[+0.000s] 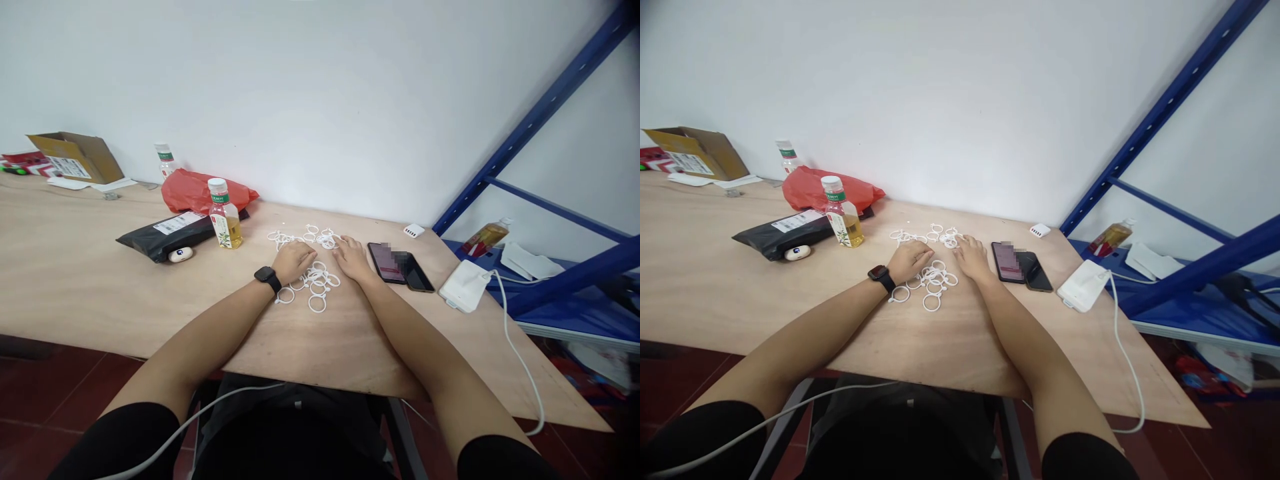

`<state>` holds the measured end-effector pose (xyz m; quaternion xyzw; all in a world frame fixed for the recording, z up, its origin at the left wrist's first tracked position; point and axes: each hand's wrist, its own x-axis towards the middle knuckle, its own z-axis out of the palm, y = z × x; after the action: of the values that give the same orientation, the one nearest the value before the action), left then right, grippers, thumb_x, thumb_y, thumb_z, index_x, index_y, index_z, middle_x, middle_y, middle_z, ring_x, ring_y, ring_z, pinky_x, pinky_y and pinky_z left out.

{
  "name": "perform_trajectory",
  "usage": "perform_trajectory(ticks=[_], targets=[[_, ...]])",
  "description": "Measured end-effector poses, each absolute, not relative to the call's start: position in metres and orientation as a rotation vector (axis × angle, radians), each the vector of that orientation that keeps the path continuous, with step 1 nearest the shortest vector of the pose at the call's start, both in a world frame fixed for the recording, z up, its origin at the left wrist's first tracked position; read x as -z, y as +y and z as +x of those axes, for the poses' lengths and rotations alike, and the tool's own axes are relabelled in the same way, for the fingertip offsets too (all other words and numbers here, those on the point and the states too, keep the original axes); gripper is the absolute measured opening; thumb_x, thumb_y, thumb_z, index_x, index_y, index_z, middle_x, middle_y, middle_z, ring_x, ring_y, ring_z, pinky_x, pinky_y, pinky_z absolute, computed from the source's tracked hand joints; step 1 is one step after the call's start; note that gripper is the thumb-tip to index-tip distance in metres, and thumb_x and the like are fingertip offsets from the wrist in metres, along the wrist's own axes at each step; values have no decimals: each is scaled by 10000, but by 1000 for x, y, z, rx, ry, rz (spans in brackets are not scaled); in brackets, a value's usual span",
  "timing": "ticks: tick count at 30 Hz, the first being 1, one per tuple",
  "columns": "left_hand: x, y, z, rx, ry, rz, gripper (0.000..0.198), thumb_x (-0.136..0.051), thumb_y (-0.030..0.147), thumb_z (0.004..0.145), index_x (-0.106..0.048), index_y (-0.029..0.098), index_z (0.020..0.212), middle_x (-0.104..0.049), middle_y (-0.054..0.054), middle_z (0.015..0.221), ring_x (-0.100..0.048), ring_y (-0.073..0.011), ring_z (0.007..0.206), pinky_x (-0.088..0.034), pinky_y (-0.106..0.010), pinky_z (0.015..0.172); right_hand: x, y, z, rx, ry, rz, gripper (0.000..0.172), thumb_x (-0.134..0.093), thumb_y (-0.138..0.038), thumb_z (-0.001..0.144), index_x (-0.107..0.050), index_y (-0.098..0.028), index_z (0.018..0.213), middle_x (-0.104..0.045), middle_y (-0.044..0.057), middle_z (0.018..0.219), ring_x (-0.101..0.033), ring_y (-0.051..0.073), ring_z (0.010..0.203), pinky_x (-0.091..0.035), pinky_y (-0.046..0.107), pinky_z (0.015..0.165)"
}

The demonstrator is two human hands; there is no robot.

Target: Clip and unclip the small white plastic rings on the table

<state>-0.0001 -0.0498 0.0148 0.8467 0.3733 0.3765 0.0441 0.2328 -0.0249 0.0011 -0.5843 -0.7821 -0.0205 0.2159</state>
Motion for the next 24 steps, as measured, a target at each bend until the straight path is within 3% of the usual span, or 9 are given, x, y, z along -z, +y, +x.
perform_trajectory(ticks=[4, 8, 14, 17, 22, 24], targets=[[-13, -49, 0, -1100, 1188, 2537, 300, -472, 356, 954, -708, 187, 881, -711, -65, 883, -623, -202, 855, -468, -369, 848, 2, -27, 229, 67, -2247, -1744, 447, -410, -470, 961, -524, -340, 1373, -399, 83, 1500, -359, 326, 1342, -303, 520, 1071], [-10, -47, 0, -1108, 1196, 2516, 283, -494, 353, 940, -713, 188, 869, -714, -58, 870, -627, -198, 846, -474, -367, 849, 3, -28, 229, 56, -2220, -1653, 273, -519, -364, 928, -695, -301, 1128, -543, 76, 1359, -448, 287, 1257, -322, 489, 1052], [-7, -46, 1, -1124, 1152, 2542, 241, -522, 322, 926, -706, 189, 848, -717, -47, 844, -636, -195, 820, -486, -365, 829, 5, -27, 230, 47, -2147, -1489, 141, -597, -290, 881, -723, -241, 921, -636, 84, 1216, -525, 288, 1158, -350, 514, 1010], [-7, -45, 1, -1166, 1150, 2534, 213, -536, 318, 926, -703, 189, 899, -722, -51, 896, -643, -199, 867, -489, -366, 855, 1, -30, 227, 64, -2052, -1360, 154, -570, -290, 898, -708, -226, 923, -625, 95, 1243, -532, 283, 1167, -377, 506, 1007], [-6, -42, -1, -1321, 1199, 2462, 270, -557, 315, 933, -646, 184, 1152, -722, -73, 1001, -647, -208, 944, -493, -379, 886, -8, -41, 217, 52, -2119, -969, 194, -514, -323, 943, -682, -232, 975, -609, 94, 1284, -539, 247, 1195, -424, 456, 1019], [-7, -41, -1, -1355, 1179, 2469, 257, -556, 314, 938, -656, 185, 1137, -728, -73, 978, -654, -203, 915, -497, -375, 871, -9, -46, 211, 50, -2174, -874, 205, -500, -329, 954, -675, -226, 981, -608, 99, 1292, -542, 237, 1199, -432, 446, 1020]])
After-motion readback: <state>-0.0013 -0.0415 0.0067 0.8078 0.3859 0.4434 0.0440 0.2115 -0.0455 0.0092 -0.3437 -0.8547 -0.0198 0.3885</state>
